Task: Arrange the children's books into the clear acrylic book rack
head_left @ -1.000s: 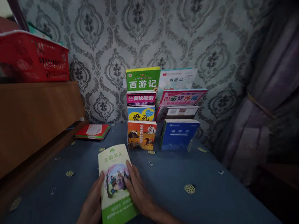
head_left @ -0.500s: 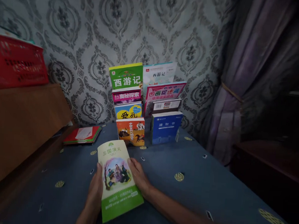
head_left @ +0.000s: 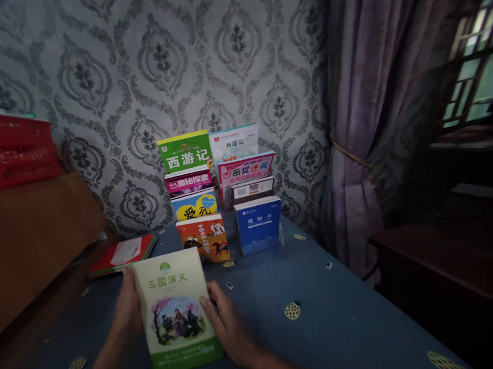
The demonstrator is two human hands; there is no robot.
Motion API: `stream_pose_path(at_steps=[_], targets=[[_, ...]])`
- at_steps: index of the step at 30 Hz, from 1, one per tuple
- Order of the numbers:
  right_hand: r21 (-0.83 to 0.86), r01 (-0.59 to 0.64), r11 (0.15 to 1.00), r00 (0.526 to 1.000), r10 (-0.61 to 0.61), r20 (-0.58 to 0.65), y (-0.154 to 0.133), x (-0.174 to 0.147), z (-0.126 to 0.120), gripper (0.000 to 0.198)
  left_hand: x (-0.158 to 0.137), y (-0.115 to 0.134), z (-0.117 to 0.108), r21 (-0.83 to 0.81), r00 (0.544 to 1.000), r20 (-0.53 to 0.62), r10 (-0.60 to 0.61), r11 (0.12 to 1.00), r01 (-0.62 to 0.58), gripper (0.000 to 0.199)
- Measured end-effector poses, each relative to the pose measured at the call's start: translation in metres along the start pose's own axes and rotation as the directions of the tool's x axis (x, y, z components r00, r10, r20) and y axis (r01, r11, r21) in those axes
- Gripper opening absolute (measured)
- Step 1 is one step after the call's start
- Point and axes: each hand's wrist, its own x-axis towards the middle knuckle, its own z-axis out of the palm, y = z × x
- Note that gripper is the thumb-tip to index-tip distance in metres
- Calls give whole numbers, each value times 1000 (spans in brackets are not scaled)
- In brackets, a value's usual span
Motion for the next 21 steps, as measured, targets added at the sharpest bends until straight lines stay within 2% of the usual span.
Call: stream_pose_path(at_steps=[2, 4, 6, 9, 12, 14, 21], targets=[[-13, 8, 1000, 1000, -8, 15, 1, -4, -1, 34, 13, 29, 20, 101, 977, 121, 178, 976, -191, 52], [-27, 2, 1000, 999, -2, 35, 3, -8, -3, 32, 28, 57, 43, 218, 908, 277, 315, 900, -378, 51], [-54, -7, 999, 999, 9, 48, 4, -11, -4, 30, 42, 80, 67, 377, 842, 414, 346, 777, -504, 51], [-136, 23, 990, 998, -14, 66, 8, -12, -3, 23, 60, 98, 98, 591, 764, 564, 312, 493, -638, 57], [-242, 85, 967, 991, -56, 124, 11, -11, -2, 14, 72, 100, 117, 672, 709, 663, 239, 228, -705, 62], [-299, 117, 947, 984, -69, 166, 12, -9, -3, 15, 76, 98, 121, 689, 702, 687, 187, 136, -712, 63], [-388, 185, 903, 972, -109, 208, 4, -10, -10, 18, 80, 92, 116, 703, 704, 703, 104, 49, -710, 62]])
